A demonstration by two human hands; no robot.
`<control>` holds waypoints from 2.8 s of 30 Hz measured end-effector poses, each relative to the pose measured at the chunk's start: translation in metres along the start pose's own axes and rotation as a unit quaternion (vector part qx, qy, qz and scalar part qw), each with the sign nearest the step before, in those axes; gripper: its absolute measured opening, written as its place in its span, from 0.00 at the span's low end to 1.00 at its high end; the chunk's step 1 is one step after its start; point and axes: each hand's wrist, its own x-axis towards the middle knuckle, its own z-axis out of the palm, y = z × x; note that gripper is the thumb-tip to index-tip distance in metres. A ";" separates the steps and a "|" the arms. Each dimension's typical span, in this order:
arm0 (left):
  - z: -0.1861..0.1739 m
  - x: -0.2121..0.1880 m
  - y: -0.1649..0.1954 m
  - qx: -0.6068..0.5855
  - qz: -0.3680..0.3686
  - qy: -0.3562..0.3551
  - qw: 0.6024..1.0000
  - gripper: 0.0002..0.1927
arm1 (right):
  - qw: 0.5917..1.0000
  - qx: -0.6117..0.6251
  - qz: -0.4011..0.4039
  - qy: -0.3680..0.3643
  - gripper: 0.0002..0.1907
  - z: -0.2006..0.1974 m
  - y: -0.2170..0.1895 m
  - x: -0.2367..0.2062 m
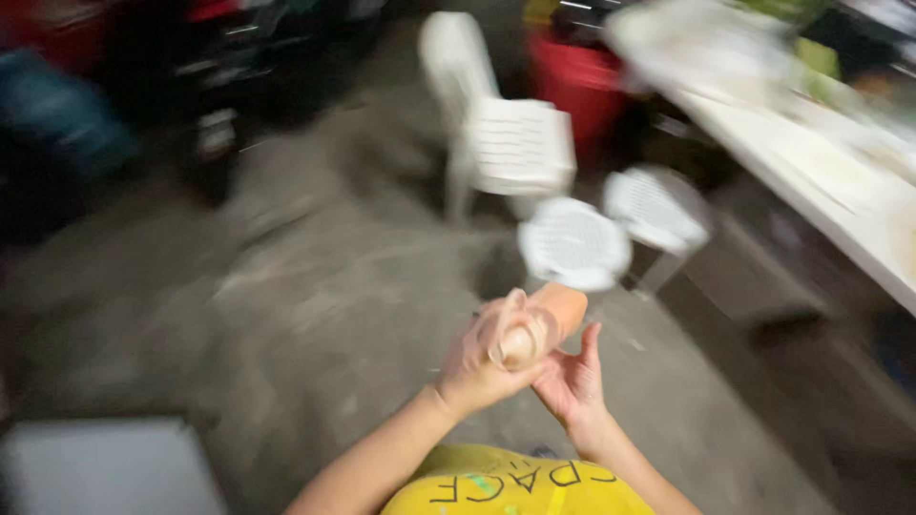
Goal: The person squeezes sauce from a squeeze bottle onto a round flatbread on the table, then walks to a nearby counter to pick up a container of fried filling and returns. They slice a cucumber on a cutting board and place the cucumber slices and filling onto the sauced flatbread to assemble a wrap.
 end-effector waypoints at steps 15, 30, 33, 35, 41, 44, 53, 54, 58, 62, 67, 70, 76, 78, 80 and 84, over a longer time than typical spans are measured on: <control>0.444 0.074 0.264 -0.227 0.075 -0.366 0.899 0.12 | 0.760 0.150 -0.585 0.242 0.43 -0.170 -0.343 -0.420; 0.652 0.296 0.148 -0.340 0.151 -0.458 0.807 0.13 | 0.653 0.177 -0.669 0.308 0.36 -0.112 -0.600 -0.278; 0.687 0.327 0.133 -0.308 0.125 -0.501 0.799 0.14 | 0.664 0.187 -0.665 0.286 0.35 -0.124 -0.650 -0.258; 0.712 0.350 0.135 -0.306 0.113 -0.520 0.790 0.14 | 0.662 0.204 -0.651 0.310 0.35 -0.128 -0.680 -0.253; 0.780 0.399 0.147 -0.298 0.109 -0.476 0.820 0.14 | 0.678 0.202 -0.634 0.312 0.34 -0.150 -0.771 -0.253; 0.824 0.412 0.154 -0.303 0.120 -0.514 0.793 0.11 | 0.696 0.181 -0.619 0.317 0.32 -0.168 -0.825 -0.257; 0.971 0.447 0.176 -0.296 -0.248 -0.592 0.707 0.16 | 0.746 0.135 -0.583 0.293 0.30 -0.207 -1.013 -0.290; 0.981 0.448 0.173 -0.255 -0.180 -0.584 0.749 0.16 | 0.747 0.138 -0.584 0.285 0.30 -0.210 -1.031 -0.295; 1.046 0.464 0.157 -0.253 -0.161 -0.592 0.748 0.22 | 0.727 0.065 -0.613 0.303 0.28 -0.215 -1.086 -0.315; 1.107 0.472 0.110 -0.398 -0.482 -0.571 0.532 0.38 | 0.721 0.072 -0.616 0.309 0.29 -0.212 -1.121 -0.325; 1.210 0.463 0.038 -0.377 -0.648 -0.407 0.521 0.29 | 0.709 0.114 -0.629 0.299 0.28 -0.202 -1.136 -0.333; 1.263 0.457 0.006 -0.355 -0.715 -0.310 0.516 0.26 | 0.695 0.105 -0.639 0.313 0.27 -0.194 -1.129 -0.337; 1.300 0.473 -0.014 -0.339 -0.689 -0.263 0.584 0.19 | 0.693 0.094 -0.640 0.319 0.24 -0.183 -1.115 -0.336; 1.298 0.480 -0.015 -0.359 -0.665 -0.254 0.603 0.15 | 0.684 0.100 -0.643 0.329 0.23 -0.182 -1.115 -0.334; 1.286 0.487 -0.010 -0.388 -0.633 -0.238 0.626 0.13 | 0.682 0.110 -0.640 0.336 0.23 -0.182 -1.118 -0.332; 1.219 0.493 0.000 -0.407 -0.586 -0.225 0.664 0.07 | 0.686 0.108 -0.661 0.285 0.23 -0.180 -1.124 -0.328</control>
